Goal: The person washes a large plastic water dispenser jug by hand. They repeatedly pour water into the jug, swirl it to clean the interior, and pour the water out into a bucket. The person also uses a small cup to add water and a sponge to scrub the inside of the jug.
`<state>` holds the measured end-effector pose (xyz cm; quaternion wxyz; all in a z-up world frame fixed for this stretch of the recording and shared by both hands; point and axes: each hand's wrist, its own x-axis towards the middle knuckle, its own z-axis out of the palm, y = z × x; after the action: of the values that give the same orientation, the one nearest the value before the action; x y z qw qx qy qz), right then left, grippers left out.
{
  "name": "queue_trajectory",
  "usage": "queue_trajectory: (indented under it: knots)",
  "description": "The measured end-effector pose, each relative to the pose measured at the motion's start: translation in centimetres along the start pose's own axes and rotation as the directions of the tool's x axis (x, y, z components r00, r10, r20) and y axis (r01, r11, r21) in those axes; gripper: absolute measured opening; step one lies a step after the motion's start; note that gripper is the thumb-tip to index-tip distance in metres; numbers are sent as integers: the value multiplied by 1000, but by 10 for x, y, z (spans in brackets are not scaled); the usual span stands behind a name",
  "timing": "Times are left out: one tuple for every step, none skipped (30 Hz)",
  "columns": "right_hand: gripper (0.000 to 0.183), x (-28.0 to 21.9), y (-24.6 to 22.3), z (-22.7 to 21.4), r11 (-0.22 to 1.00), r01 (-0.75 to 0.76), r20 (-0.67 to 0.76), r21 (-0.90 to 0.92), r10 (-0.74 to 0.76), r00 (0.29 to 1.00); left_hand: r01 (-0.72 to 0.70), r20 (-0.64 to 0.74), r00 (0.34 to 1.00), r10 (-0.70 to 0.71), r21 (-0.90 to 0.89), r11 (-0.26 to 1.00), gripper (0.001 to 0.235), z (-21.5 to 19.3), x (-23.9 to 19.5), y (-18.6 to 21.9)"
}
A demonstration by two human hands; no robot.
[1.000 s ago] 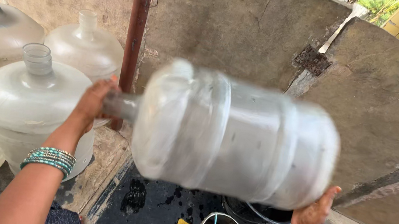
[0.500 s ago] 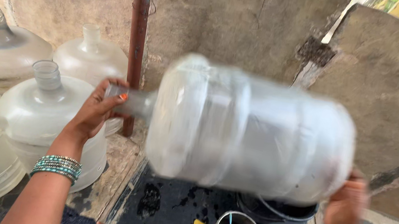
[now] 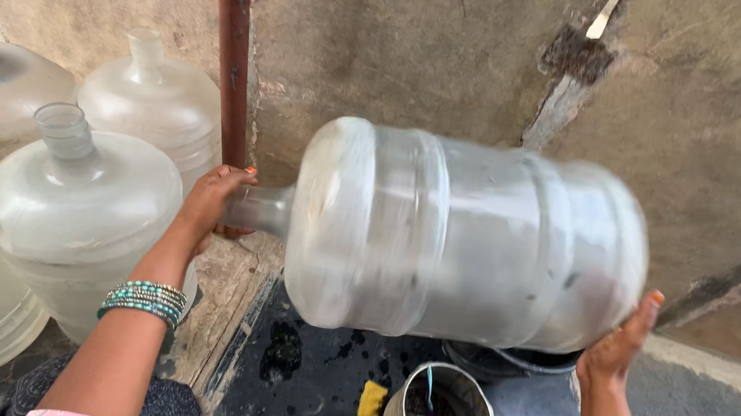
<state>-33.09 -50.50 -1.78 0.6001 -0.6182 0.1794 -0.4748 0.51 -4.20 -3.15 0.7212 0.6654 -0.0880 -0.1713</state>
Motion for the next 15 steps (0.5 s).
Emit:
queue_trajectory:
  knots:
    - [88,0,7,-4,999,2,40,-53,0,999,94,-5,996,-94,67,993,50,0,-2,1]
    - [88,2,11,-6,963,-179,21,-202,187,982,156,25,987,-161,133,979,56,0,-4,1]
    - [89,6,15,-6,873,-349,-23,-341,363,932,214,51,972,-228,201,956,63,-1,-4,0]
    - [90,7,19,-5,735,-499,-92,-459,520,849,267,72,952,-296,271,925,69,-4,-2,-3]
    - [94,6,23,-4,670,-461,-63,-582,528,847,326,58,932,-359,300,896,75,-8,0,-8]
    - [98,2,27,-4,590,-412,-37,-695,542,839,387,43,905,-423,329,861,81,-12,2,-15]
    - [103,-1,32,-4,500,-350,-13,-792,560,829,446,26,874,-485,356,821,88,-16,4,-22]
    - [102,-3,35,-6,514,-331,9,-791,552,834,450,10,871,-491,382,807,94,-20,7,-27]
    - [102,-2,38,-6,528,-313,31,-789,543,839,455,-5,868,-496,407,792,99,-23,10,-30]
    - [102,-1,41,-6,544,-288,58,-788,532,845,459,-23,867,-498,428,779,105,-24,10,-31]
    - [97,0,39,-8,615,-316,51,-723,503,863,404,-40,904,-426,406,820,99,-25,8,-29]
    - [93,8,31,-9,686,-330,45,-648,467,883,338,-61,938,-342,382,860,96,-26,7,-21]
    - [89,14,22,-7,752,-338,36,-566,432,901,267,-83,963,-255,360,894,98,-25,4,-10]
    - [80,14,8,-6,862,-185,140,-473,280,950,127,-49,992,-118,271,954,92,-28,-2,2]
    - [72,13,-13,-9,934,-25,225,-357,112,968,-20,-29,999,25,176,984,86,-30,-8,14]
